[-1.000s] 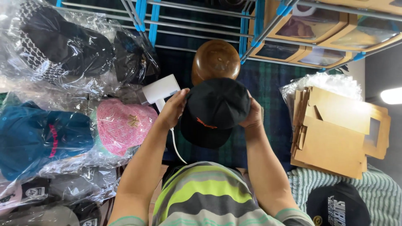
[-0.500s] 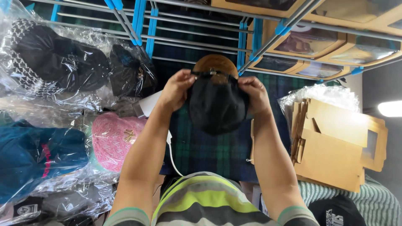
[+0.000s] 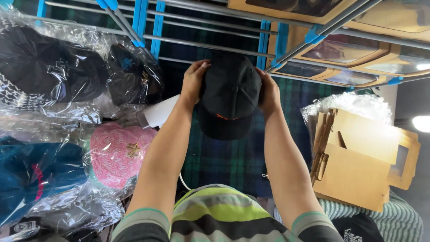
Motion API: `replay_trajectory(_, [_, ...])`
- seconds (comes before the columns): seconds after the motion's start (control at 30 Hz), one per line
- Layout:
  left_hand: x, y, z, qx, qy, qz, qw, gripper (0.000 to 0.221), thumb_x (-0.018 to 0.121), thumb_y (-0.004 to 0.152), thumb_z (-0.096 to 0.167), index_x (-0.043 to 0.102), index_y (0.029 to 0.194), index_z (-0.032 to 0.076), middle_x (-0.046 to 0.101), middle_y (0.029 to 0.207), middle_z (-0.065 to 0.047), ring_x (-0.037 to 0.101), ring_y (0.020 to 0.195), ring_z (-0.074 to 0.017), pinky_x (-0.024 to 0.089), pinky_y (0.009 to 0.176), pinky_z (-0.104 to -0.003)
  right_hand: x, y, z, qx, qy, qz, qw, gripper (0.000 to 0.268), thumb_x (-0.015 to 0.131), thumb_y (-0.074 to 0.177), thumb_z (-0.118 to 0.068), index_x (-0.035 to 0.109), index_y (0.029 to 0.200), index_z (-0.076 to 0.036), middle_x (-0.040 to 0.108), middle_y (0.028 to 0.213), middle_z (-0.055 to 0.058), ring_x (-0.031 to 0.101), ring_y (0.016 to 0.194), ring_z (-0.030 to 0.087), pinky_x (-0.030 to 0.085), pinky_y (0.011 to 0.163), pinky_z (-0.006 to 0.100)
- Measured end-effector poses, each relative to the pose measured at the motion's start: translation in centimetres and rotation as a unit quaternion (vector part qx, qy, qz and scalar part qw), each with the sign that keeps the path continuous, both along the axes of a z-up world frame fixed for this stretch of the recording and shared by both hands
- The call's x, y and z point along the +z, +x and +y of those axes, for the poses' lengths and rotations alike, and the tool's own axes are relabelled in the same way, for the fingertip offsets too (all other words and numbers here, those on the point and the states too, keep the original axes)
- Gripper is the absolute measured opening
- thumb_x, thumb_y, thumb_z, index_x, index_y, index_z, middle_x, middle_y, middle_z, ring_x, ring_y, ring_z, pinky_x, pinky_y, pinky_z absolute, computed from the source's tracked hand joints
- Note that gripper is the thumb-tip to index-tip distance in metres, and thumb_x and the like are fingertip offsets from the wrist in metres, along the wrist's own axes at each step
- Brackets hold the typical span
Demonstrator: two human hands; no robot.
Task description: Brushing a black baseball cap with a wooden brush to remove lint or dust in a warehouse setting.
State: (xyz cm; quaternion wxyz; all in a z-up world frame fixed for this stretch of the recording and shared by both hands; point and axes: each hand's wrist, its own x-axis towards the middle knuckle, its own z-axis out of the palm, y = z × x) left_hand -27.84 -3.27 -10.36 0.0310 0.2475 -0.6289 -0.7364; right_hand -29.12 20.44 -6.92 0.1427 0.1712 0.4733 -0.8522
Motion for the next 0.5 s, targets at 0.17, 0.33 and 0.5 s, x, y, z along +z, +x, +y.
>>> replay_trajectory(0.17, [0.7,3.0,1.4,0.008,0.104,0.105,0.989,0.049,0.064,0.102,0.040,0.064,0.137,0.005,0.060,0.135,-0.030,0.053,0.132,-0.0404,0.042,0.113,-0.052,-4.1,2.2,0.4,0.067,0.131,0.195,0.970,0.051,0.058,0.108,-0.028,0.044,0.155,-0.015,0.048,0.154,0.024,0.050,0.141,0.038,0.040,0.120,0.052])
replay_trajectory(0.33, [2.5,4.9,1.3,0.022,0.122,0.081,0.989,0.066,0.066,0.087,0.047,0.064,0.133,0.000,0.064,0.139,-0.016,0.059,0.131,-0.0234,0.047,0.109,-0.031,-5.7,3.0,2.3,0.114,0.493,0.456,0.732,0.068,0.068,0.102,-0.028,0.035,0.158,-0.010,0.045,0.159,0.018,0.044,0.149,0.036,0.040,0.123,0.045])
replay_trajectory(0.5, [3.4,10.9,2.5,0.020,0.106,0.094,0.990,0.060,0.062,0.094,0.042,0.061,0.138,0.002,0.063,0.140,-0.014,0.057,0.129,-0.0168,0.045,0.110,-0.028,-4.0,9.2,3.4,0.095,0.465,0.519,0.711,0.065,0.057,0.107,-0.037,0.032,0.158,-0.004,0.043,0.158,0.024,0.044,0.147,0.042,0.040,0.123,0.052])
